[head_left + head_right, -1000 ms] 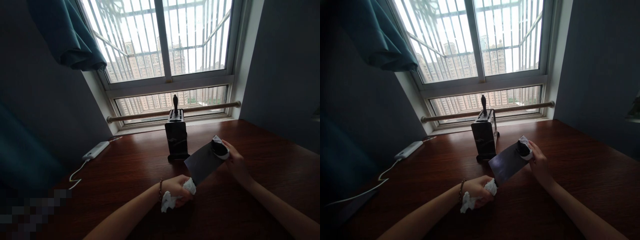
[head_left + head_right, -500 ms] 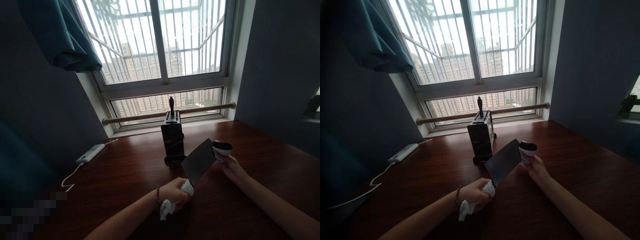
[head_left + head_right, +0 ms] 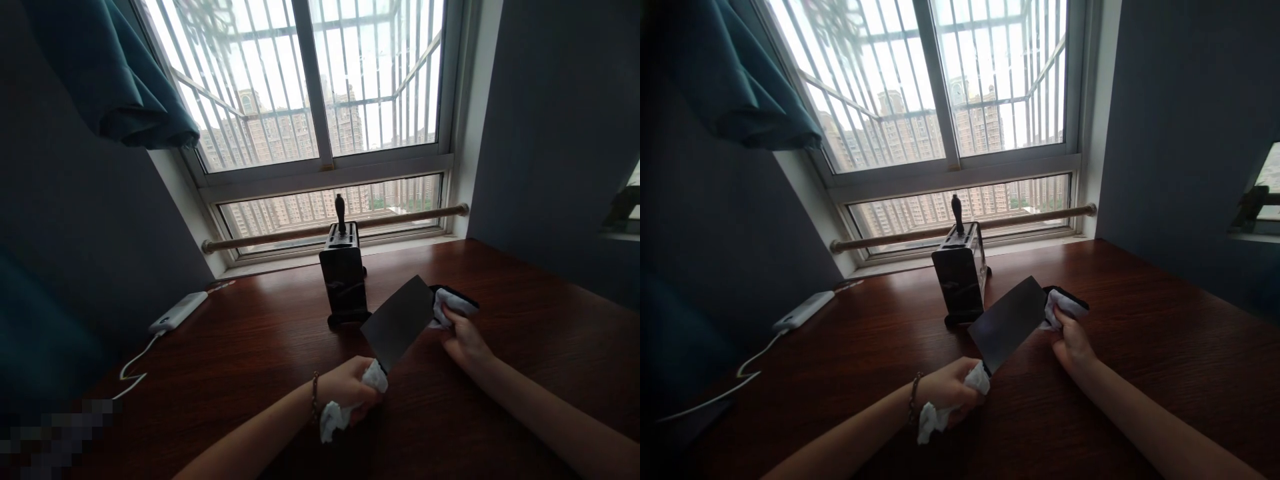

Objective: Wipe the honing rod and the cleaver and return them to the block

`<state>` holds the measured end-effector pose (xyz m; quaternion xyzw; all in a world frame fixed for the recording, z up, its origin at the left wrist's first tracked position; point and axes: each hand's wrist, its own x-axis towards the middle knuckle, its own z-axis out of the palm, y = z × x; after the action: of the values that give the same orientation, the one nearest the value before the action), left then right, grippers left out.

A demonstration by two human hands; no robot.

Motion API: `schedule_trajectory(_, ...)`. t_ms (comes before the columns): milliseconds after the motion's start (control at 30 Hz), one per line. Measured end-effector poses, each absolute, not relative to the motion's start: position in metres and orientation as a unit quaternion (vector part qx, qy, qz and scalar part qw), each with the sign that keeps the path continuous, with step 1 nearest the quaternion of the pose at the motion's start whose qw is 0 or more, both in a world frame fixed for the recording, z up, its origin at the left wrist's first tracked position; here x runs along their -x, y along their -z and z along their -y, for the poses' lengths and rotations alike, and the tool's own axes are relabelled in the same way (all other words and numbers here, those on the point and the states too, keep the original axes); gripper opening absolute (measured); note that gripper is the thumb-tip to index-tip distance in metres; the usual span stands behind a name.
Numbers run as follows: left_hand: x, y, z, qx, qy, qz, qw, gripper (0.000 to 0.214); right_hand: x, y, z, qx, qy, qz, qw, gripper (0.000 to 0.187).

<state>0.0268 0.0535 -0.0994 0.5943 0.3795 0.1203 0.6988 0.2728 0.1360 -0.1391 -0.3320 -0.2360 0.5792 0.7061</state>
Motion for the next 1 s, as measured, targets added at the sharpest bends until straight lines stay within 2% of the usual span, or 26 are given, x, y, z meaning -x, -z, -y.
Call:
schedule_trajectory(100,-0.026,0.102,-0.054,-0.597,-0.122,-0.374,0.699,0.025,-0.273,0.143,-0.136,0.318,-0.557,0.275,0.716,0.007)
schedule_trajectory(233,-0.026,0.103,-0.053,-0.592,-0.136,-0.375,0.7,0.025,-0.263,0.146,-0.126,0.307,-0.572,0.315,0.692,0.01)
schedule_trajectory(533,-0.027,0.102,-0.052,-0.593,-0.141,-0.374,0.699,0.026,-0.231,0.135,-0.083,0.274,-0.726,0.324,0.541,0.02)
schedule_trajectory(733,-0.027,0.102,-0.053,-0.62,-0.1,-0.395,0.67,0.022,-0.221,0.133,-0.065,0.258,-0.757,0.368,0.475,0.027)
schedule_trajectory(833,-0.028,0.1,-0.053,-0.619,-0.096,-0.397,0.671,0.024,-0.223,0.131,-0.07,0.272,-0.738,0.371,0.494,0.026)
schedule_trajectory(1000,-0.025,0.095,-0.053,-0.605,-0.117,-0.393,0.683,0.025,-0.244,0.124,-0.097,0.292,-0.677,0.347,0.58,0.028)
